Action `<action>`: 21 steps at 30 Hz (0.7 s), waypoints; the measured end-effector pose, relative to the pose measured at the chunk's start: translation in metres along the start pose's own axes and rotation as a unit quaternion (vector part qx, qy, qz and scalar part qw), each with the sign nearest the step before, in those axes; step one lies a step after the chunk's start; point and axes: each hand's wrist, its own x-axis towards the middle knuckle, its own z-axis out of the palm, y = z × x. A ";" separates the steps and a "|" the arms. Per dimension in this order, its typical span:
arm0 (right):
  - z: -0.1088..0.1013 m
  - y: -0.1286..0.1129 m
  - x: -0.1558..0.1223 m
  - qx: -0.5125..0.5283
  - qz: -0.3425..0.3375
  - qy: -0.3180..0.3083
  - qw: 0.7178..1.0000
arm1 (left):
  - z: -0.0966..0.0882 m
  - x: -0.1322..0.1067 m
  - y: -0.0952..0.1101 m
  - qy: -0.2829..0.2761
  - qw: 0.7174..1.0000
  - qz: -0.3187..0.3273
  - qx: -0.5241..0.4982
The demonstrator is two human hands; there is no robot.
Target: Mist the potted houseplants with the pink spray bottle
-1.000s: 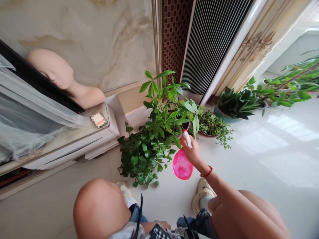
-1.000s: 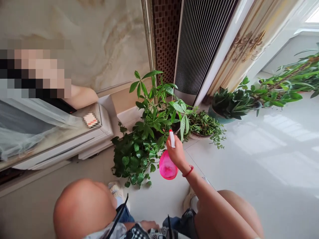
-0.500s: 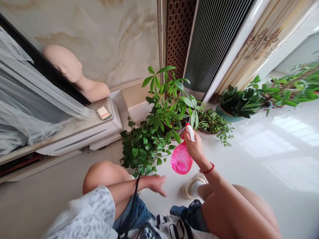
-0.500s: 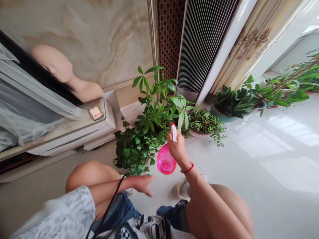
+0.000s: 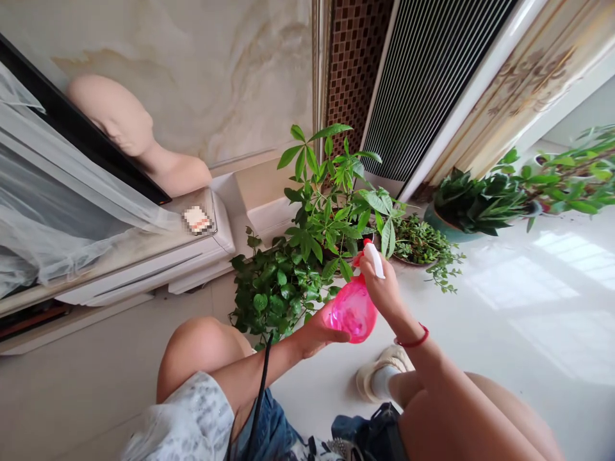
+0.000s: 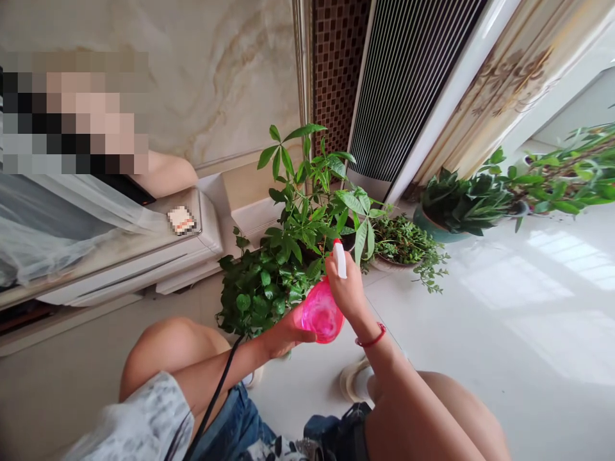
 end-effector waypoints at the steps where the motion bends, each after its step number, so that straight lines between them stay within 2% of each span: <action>1: -0.003 -0.002 -0.001 0.017 0.004 -0.030 0.999 | -0.002 -0.001 0.000 0.002 1.000 0.003 0.004; 5: -0.016 -0.009 -0.004 0.050 0.001 -0.119 0.992 | -0.005 -0.005 -0.001 0.009 1.000 -0.017 -0.003; 11: -0.019 -0.011 -0.007 0.066 -0.041 -0.114 0.990 | -0.001 -0.010 0.004 0.022 0.999 -0.026 0.011; 21: -0.022 -0.009 -0.013 0.143 -0.029 -0.139 0.980 | -0.004 -0.013 0.006 0.017 0.999 -0.011 0.032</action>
